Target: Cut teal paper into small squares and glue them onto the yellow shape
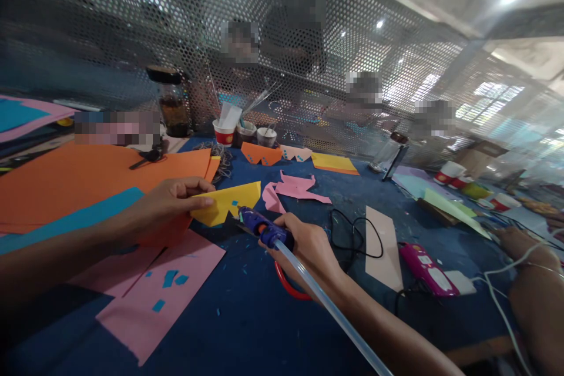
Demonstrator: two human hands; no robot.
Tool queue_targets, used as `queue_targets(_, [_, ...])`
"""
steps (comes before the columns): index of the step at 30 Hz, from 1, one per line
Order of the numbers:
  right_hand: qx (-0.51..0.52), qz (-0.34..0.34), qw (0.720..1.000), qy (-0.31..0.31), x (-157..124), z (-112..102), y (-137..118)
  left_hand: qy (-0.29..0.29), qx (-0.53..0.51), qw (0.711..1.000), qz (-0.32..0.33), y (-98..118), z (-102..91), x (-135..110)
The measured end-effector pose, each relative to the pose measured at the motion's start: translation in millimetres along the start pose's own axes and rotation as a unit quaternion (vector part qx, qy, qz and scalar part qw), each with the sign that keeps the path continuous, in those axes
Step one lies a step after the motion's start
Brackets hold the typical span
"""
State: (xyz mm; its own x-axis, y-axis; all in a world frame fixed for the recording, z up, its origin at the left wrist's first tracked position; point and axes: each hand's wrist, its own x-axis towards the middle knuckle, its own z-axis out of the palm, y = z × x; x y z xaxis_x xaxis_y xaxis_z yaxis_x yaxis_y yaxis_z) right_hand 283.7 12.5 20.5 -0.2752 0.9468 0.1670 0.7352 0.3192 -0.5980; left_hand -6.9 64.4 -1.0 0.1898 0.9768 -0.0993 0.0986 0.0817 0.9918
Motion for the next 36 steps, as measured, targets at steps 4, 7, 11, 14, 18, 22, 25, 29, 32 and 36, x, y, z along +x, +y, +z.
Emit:
queue_targets(4, [-0.008,0.002,1.000,-0.002,-0.1,-1.6,-2.0,-0.001,0.006,1.000,-0.001,0.4,-0.3,-0.3])
queue_targets(7, [-0.005,0.001,1.000,-0.005,0.0,-2.6,-3.6,0.003,0.011,1.000,0.000,1.4,0.2,-1.4])
queue_targets(11, [-0.008,0.009,1.000,-0.005,0.0,-3.1,-3.7,0.000,0.009,1.000,0.001,2.5,0.5,-2.2])
queue_targets(14, [-0.013,0.009,1.000,-0.008,-0.2,-3.5,-3.8,0.001,0.012,1.000,0.001,3.7,0.8,-2.7])
queue_targets(18, [-0.015,0.011,1.000,-0.006,-0.9,-3.9,-5.7,0.002,0.017,1.000,0.001,6.1,1.8,-3.9])
queue_targets(22, [-0.007,0.010,1.000,-0.005,-0.8,-3.6,-7.7,0.003,0.021,1.000,0.002,6.6,1.9,-3.6])
queue_targets(25, [-0.003,0.015,1.000,-0.005,-0.4,-3.9,-7.9,0.003,0.029,1.000,0.005,4.9,1.0,-2.6])
queue_targets(29, [-0.008,0.020,1.000,-0.006,-0.6,-4.7,-7.8,-0.002,0.024,1.000,0.002,2.6,-0.2,-1.7])
queue_targets(32, [-0.011,0.023,1.000,-0.010,-1.0,-4.7,-7.7,-0.003,0.025,1.000,0.002,3.5,-0.1,-1.7])
queue_targets(36, [-0.019,0.018,1.000,-0.010,-0.7,-4.8,-7.2,0.004,0.024,1.000,-0.002,7.2,1.4,-3.0])
